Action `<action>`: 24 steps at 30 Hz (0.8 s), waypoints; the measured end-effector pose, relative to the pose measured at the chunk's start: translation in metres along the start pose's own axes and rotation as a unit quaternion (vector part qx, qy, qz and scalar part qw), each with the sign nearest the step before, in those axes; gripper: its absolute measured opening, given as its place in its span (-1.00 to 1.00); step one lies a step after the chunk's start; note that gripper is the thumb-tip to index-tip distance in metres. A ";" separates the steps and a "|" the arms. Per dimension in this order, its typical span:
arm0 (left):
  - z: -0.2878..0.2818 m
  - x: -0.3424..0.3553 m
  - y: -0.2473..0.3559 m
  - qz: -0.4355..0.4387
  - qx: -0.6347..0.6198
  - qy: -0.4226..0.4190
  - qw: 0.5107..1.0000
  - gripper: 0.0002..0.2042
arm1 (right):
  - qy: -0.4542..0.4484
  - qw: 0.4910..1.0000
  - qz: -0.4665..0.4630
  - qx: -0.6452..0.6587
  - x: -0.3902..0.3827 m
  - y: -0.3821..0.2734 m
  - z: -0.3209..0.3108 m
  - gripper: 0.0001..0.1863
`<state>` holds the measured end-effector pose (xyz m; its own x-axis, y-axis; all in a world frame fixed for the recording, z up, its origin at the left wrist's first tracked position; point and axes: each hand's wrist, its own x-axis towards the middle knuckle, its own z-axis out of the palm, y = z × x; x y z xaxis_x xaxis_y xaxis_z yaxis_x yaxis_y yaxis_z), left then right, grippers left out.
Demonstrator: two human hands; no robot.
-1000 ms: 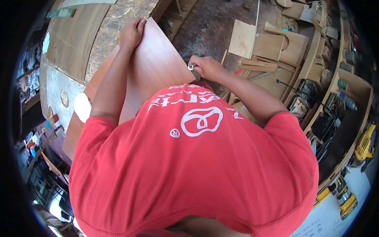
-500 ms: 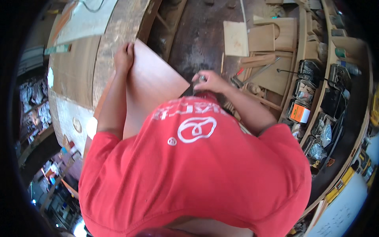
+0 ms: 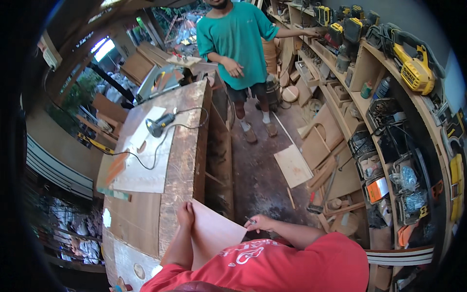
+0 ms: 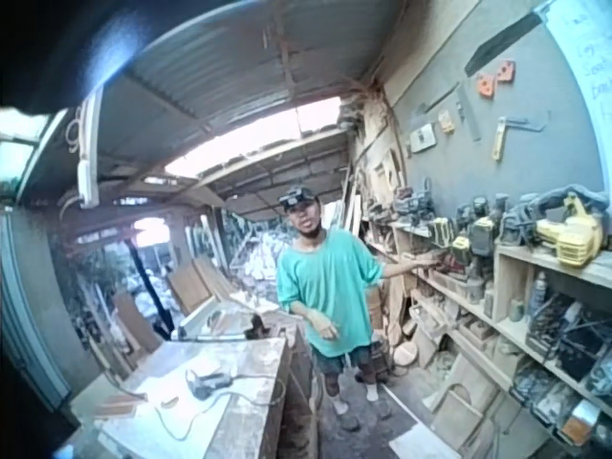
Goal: The person carries a wooden board to a workbench, heats an edge banding strip along the edge of the board using a heat gun, and presses the strip into place with a small tool.
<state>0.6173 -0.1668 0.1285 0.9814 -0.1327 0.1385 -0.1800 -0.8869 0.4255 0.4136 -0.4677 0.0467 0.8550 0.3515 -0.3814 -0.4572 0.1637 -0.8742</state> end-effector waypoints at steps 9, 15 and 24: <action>0.003 0.000 -0.007 0.004 -0.013 0.011 1.000 -0.76 | 0.015 1.000 -0.025 0.004 -0.002 0.001 0.004 -0.70; 0.002 0.005 -0.015 -0.022 -0.015 0.007 1.000 -0.75 | 0.032 0.997 -0.038 -0.062 0.001 -0.012 0.005 -0.74; 0.001 0.016 -0.018 -0.052 -0.010 0.024 0.998 -0.72 | 0.002 0.996 -0.051 -0.075 0.018 -0.021 0.000 -0.74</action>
<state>0.6366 -0.1534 0.1217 0.9906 -0.0195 0.1353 -0.0799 -0.8857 0.4574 0.4382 -0.4650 0.0583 0.8959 0.3370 -0.2894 -0.3267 0.0583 -0.9433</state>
